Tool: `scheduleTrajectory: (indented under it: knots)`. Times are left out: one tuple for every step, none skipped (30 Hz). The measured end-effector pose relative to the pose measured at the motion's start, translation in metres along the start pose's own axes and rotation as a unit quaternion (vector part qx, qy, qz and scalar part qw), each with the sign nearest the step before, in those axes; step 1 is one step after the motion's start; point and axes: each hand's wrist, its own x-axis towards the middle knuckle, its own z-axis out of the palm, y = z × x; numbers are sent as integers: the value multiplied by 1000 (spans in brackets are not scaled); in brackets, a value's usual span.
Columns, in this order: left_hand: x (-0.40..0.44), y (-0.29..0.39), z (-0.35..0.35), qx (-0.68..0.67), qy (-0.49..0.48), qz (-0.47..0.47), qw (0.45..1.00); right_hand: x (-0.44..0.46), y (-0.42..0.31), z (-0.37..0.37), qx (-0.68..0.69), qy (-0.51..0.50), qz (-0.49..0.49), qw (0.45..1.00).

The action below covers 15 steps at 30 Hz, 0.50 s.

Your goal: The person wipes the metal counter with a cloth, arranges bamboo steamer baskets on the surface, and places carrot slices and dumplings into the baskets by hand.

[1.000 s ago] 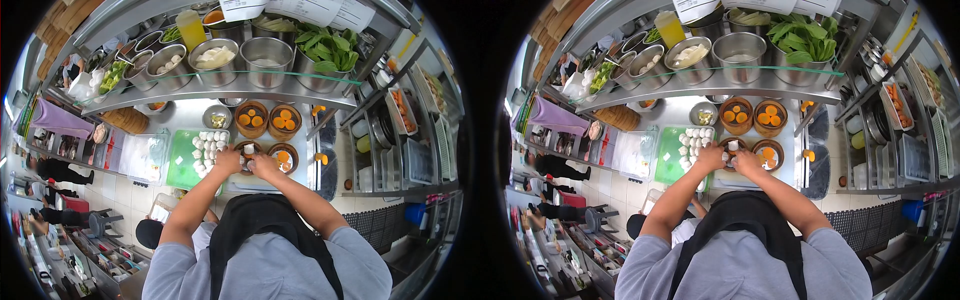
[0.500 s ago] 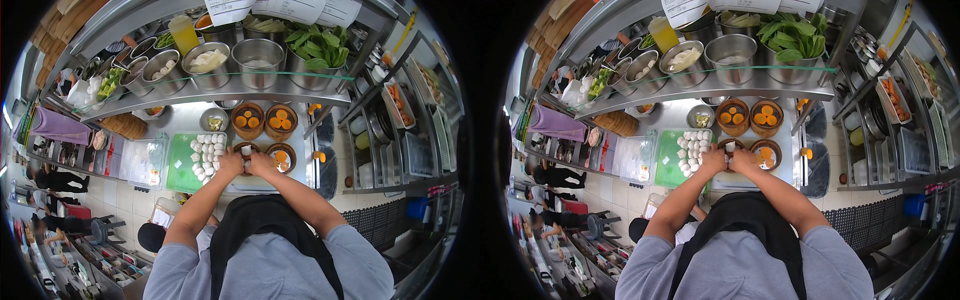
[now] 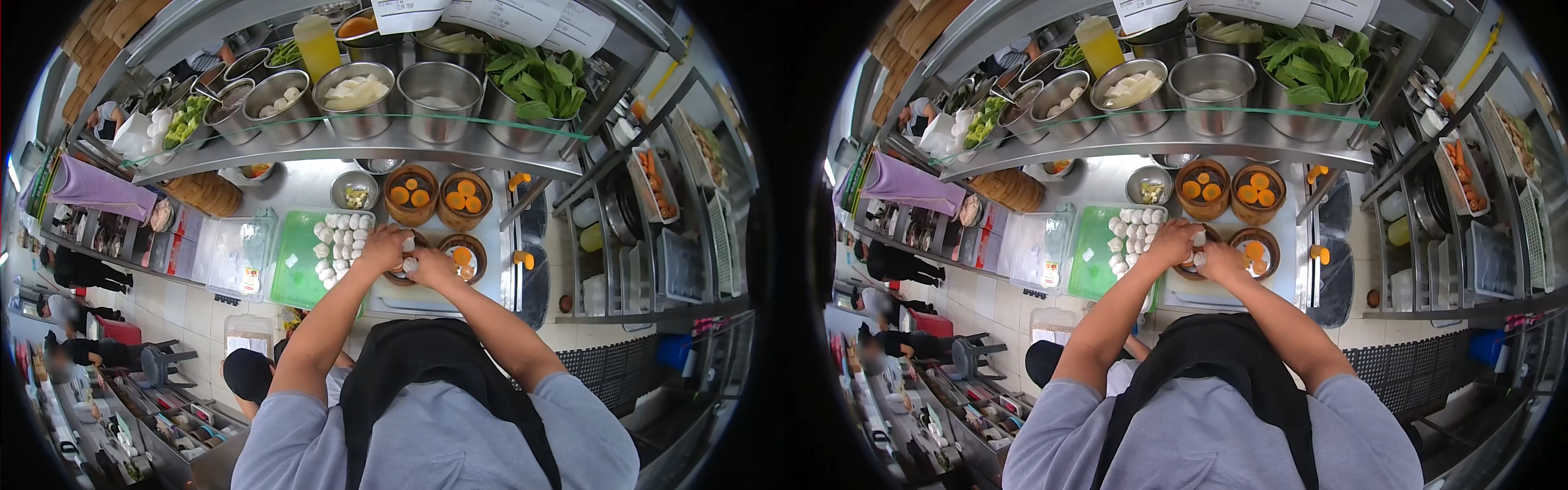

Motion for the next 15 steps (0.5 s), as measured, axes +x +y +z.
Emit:
scheduleTrajectory:
  knots:
    - [2,-1,-1,0,0,0,1000,0,0,-1,6,-9,5,1000]
    - [2,-2,-2,-8,-16,5,1000,-1,-1,-2,12,-18,11,1000]
    - [2,-3,-2,-15,-32,10,999,-2,-1,-3,13,-18,12,1000]
    - [2,-4,-2,-15,-33,11,999,-2,-1,-2,22,-16,12,1000]
    - [2,-6,-2,-11,-35,16,999,-2,1,-3,30,-13,13,999]
    - [2,-8,-3,-7,-37,21,999,-4,2,-2,30,-13,14,999]
    - [2,-12,-6,-6,-37,21,999,-7,4,-3,49,15,5,999]
    - [1,-21,-13,-24,0,7,1000,-8,5,-3,68,42,-6,997]
    - [-4,-34,-22,-40,36,-10,999,-10,8,-5,71,39,-11,997]
    - [-11,-56,-34,-73,72,-45,994,-19,8,-16,96,49,-10,994]
    - [-22,-80,-48,-105,109,-80,985,-27,10,-26,121,58,-9,991]
    - [-36,-97,-66,-87,70,-167,980,-34,14,-33,137,70,-11,988]
    - [-49,-111,-83,-70,31,-252,965,-37,21,-33,156,79,-19,984]
    - [-63,-127,-84,-67,33,-257,964,-40,27,-32,174,89,-26,980]
    - [-77,-141,-79,-43,-49,-283,957,-41,31,-30,175,87,-31,980]
